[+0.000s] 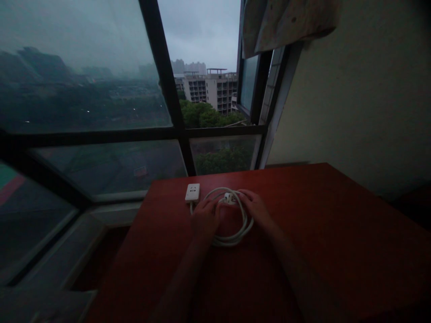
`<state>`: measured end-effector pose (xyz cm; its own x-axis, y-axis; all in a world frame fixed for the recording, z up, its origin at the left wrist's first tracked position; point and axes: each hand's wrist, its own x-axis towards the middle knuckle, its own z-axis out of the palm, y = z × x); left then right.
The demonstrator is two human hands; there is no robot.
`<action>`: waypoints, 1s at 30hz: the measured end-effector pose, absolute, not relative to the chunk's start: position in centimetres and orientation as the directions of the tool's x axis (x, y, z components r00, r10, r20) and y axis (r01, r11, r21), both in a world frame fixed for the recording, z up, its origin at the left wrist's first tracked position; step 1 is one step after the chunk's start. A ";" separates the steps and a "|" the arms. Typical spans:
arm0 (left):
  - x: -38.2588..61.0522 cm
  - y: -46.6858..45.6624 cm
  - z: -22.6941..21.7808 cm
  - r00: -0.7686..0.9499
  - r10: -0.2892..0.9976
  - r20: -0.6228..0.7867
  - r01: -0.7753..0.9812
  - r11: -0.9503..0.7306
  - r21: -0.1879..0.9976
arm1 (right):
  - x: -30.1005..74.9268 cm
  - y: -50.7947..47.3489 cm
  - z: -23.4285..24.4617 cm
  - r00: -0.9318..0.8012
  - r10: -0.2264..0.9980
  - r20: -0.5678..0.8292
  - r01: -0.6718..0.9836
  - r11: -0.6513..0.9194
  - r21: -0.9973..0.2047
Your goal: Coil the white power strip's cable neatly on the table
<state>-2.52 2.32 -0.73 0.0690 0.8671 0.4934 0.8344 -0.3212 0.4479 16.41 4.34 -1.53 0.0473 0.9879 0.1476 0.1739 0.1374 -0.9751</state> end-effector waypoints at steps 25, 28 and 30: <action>-1.3 2.4 -0.7 0.259 0.916 0.306 0.884 -0.353 0.306 | 16.2 3.6 -0.1 -0.060 0.974 0.218 0.091 0.223 -0.971; -1.0 2.5 -1.0 0.270 0.917 0.293 0.845 -0.372 0.385 | 16.4 3.8 -0.3 -0.066 0.972 0.228 0.129 0.235 -0.963; -1.1 2.6 -1.4 0.305 0.908 0.288 0.795 -0.409 0.447 | 16.6 4.1 -0.6 -0.048 0.975 0.216 0.126 0.220 -0.967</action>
<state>-1.07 2.62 -1.36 0.3049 0.9078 0.2879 0.7953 -0.4090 0.4475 16.60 4.08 -0.63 -0.0482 0.9753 0.2155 0.1257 0.2200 -0.9674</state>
